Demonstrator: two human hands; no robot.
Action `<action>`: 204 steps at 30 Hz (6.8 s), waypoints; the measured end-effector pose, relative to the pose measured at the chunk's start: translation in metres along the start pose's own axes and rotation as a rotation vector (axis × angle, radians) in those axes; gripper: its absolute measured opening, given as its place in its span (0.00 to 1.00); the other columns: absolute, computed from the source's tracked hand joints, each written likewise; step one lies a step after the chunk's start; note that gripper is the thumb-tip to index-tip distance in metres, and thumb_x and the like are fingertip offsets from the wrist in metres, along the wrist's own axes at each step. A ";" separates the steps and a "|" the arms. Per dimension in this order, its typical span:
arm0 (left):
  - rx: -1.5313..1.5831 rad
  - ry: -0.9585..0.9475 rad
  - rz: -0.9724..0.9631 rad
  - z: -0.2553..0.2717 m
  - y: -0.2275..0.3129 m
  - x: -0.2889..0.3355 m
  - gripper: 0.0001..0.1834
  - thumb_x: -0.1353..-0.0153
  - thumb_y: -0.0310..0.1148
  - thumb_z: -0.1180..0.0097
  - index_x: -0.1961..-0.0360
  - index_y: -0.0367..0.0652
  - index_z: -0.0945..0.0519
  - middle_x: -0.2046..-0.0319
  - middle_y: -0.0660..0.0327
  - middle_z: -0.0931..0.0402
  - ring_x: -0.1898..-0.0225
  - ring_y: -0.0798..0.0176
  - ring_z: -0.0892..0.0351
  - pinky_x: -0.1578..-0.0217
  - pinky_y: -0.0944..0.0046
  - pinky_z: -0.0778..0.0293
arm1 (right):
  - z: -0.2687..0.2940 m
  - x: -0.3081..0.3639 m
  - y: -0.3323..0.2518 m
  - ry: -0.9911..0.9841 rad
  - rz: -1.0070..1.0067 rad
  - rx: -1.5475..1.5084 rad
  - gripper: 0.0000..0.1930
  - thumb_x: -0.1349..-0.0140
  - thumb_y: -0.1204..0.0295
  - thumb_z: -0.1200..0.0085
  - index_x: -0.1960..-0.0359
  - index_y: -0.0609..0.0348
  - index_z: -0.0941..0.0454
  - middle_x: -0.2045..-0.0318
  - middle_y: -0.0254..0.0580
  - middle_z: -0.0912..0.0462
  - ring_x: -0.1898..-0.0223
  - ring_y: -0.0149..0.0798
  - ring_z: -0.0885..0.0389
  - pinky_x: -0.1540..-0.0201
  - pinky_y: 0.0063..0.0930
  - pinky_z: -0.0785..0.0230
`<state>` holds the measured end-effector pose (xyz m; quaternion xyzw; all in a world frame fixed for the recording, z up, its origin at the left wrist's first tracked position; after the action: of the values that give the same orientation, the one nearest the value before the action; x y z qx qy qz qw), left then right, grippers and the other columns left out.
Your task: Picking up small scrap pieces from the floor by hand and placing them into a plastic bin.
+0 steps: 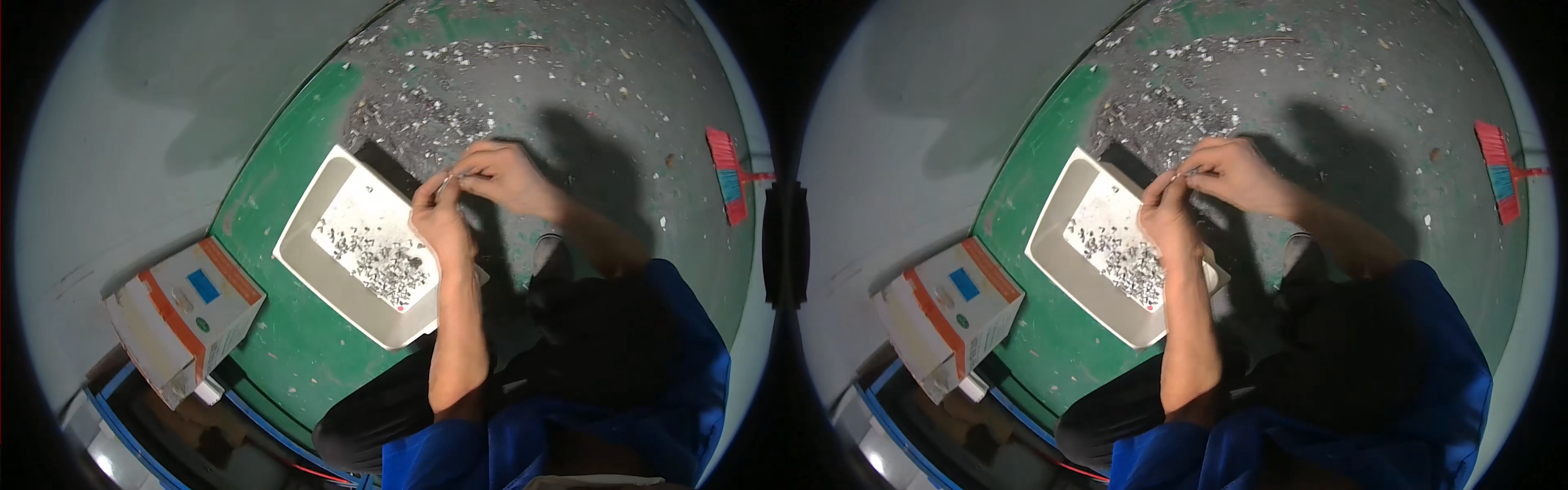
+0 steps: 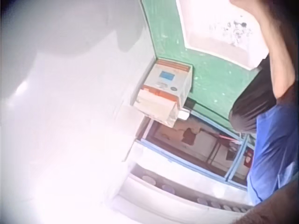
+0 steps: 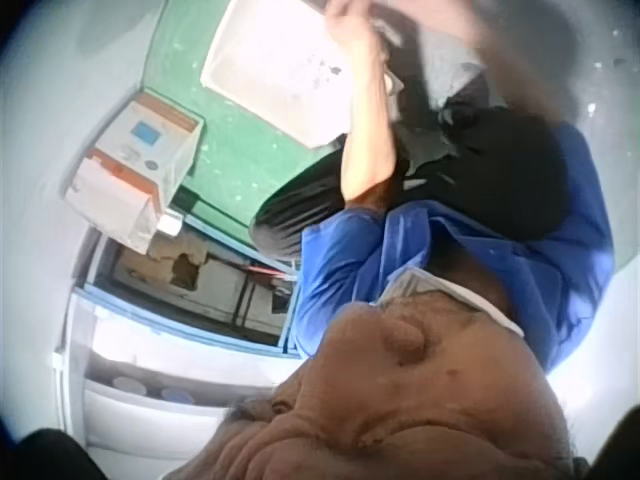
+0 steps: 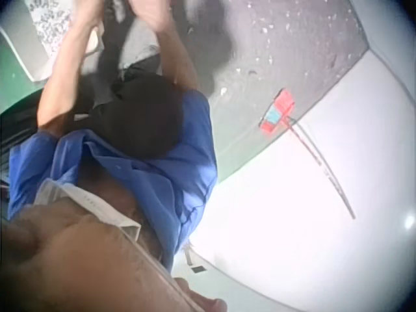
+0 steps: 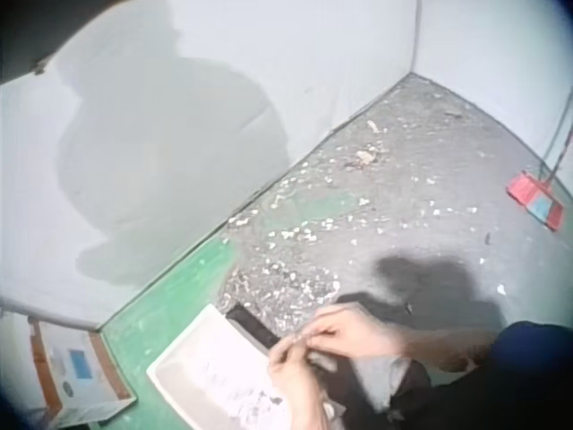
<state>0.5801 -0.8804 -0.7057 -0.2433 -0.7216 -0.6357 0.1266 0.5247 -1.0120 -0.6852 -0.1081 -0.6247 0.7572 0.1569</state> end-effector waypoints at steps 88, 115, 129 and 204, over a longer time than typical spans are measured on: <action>-1.076 -0.085 -0.856 0.283 0.350 0.047 0.11 0.50 0.35 0.44 0.73 0.37 0.20 0.56 0.53 0.23 0.48 0.56 0.27 0.46 0.53 0.35 | -0.037 0.042 0.006 -0.014 -0.008 0.703 0.05 0.46 0.75 0.45 0.69 0.61 0.20 0.70 0.52 0.21 0.65 0.55 0.21 0.61 0.44 0.29; 0.092 -1.438 -0.157 0.005 0.227 0.148 0.23 0.37 0.54 0.42 0.72 0.43 0.18 0.41 0.30 0.36 0.40 0.33 0.36 0.46 0.42 0.37 | 0.031 -0.081 0.110 -0.030 -0.122 0.919 0.07 0.46 0.76 0.47 0.68 0.66 0.19 0.65 0.60 0.19 0.60 0.60 0.18 0.56 0.51 0.25; -0.155 -1.249 -0.270 0.004 0.266 0.149 0.19 0.42 0.47 0.40 0.64 0.40 0.22 0.36 0.41 0.38 0.34 0.42 0.40 0.36 0.47 0.44 | 0.029 -0.094 0.130 -0.041 -0.193 0.919 0.12 0.45 0.76 0.52 0.62 0.64 0.19 0.61 0.62 0.18 0.55 0.63 0.20 0.51 0.52 0.28; -0.544 0.183 -0.093 0.355 0.032 -0.054 0.24 0.34 0.21 0.54 0.37 0.31 0.39 0.44 0.47 0.30 0.47 0.55 0.26 0.46 0.58 0.30 | -0.100 0.003 -0.047 -0.342 0.461 -0.011 0.11 0.45 0.74 0.38 0.60 0.63 0.18 0.66 0.48 0.20 0.61 0.47 0.17 0.59 0.36 0.25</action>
<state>0.6872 -0.5402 -0.7612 -0.1767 -0.5205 -0.8303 0.0918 0.5624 -0.9120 -0.6583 -0.1189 -0.6050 0.7768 -0.1279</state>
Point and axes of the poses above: each hand's wrist, its own x-axis away from the middle knuckle, its own z-axis out of the back of the hand, y = z × x, the point moved 4 cm from there along -x, towards the middle knuckle
